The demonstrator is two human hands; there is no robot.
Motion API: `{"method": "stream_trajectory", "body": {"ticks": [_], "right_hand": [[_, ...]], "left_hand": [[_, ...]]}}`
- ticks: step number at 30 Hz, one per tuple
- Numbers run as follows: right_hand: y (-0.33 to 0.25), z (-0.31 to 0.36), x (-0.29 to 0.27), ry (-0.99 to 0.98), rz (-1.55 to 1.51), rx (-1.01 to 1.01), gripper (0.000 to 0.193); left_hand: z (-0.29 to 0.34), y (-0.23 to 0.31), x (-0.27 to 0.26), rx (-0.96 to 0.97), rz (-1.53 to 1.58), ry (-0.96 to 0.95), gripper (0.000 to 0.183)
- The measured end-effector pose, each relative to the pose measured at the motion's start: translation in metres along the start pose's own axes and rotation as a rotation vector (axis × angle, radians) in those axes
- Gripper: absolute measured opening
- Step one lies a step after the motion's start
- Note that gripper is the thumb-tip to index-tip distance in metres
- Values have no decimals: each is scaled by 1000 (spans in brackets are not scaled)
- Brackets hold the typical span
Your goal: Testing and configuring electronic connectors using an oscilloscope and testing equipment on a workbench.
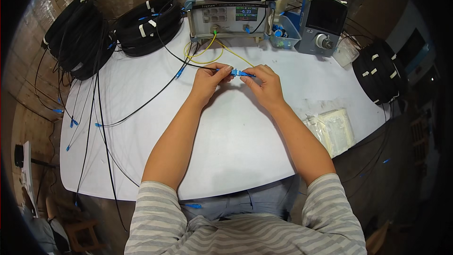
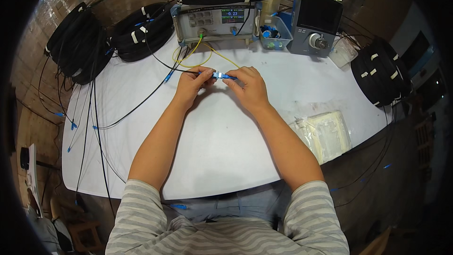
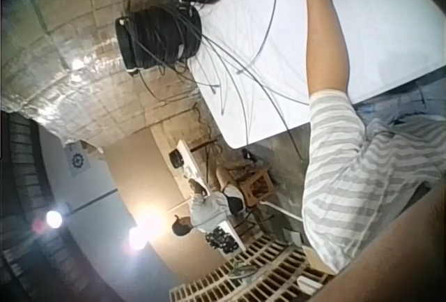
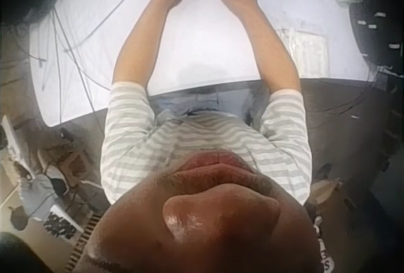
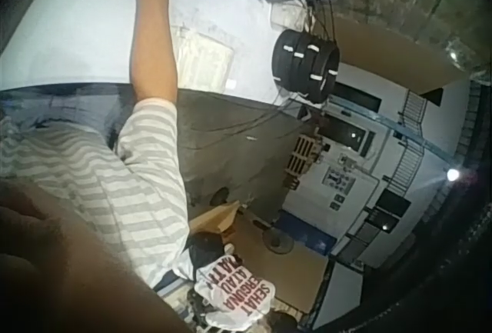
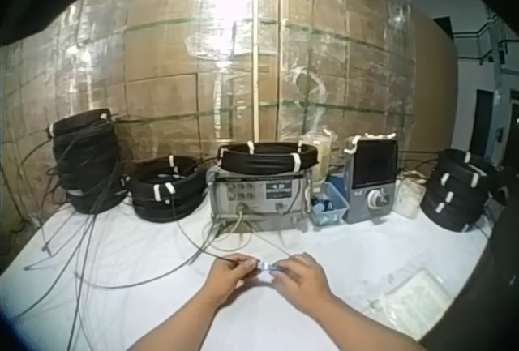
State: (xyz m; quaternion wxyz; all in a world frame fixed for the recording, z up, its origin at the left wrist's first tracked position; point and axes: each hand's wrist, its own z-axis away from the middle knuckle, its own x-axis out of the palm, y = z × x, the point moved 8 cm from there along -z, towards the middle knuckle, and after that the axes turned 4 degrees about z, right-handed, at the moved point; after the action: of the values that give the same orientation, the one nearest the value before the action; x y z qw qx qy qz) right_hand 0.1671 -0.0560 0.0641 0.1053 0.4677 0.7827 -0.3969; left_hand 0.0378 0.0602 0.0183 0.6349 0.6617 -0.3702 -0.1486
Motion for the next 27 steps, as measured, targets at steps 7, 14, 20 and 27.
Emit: {"method": "stream_trajectory", "body": {"ticks": [7, 14, 20, 27], "right_hand": [[-1, 2, 2, -14, 17, -29, 17], [2, 2, 7, -64, -43, 19, 21], [1, 3, 10, -87, -59, 47, 27], [7, 4, 11, -96, -77, 75, 32]], "left_hand": [[0, -1, -3, 13, -19, 30, 28], [2, 4, 1, 12, -219, 61, 37], [4, 4, 3, 4, -231, 54, 39], [4, 1, 4, -6, -242, 52, 41]]}}
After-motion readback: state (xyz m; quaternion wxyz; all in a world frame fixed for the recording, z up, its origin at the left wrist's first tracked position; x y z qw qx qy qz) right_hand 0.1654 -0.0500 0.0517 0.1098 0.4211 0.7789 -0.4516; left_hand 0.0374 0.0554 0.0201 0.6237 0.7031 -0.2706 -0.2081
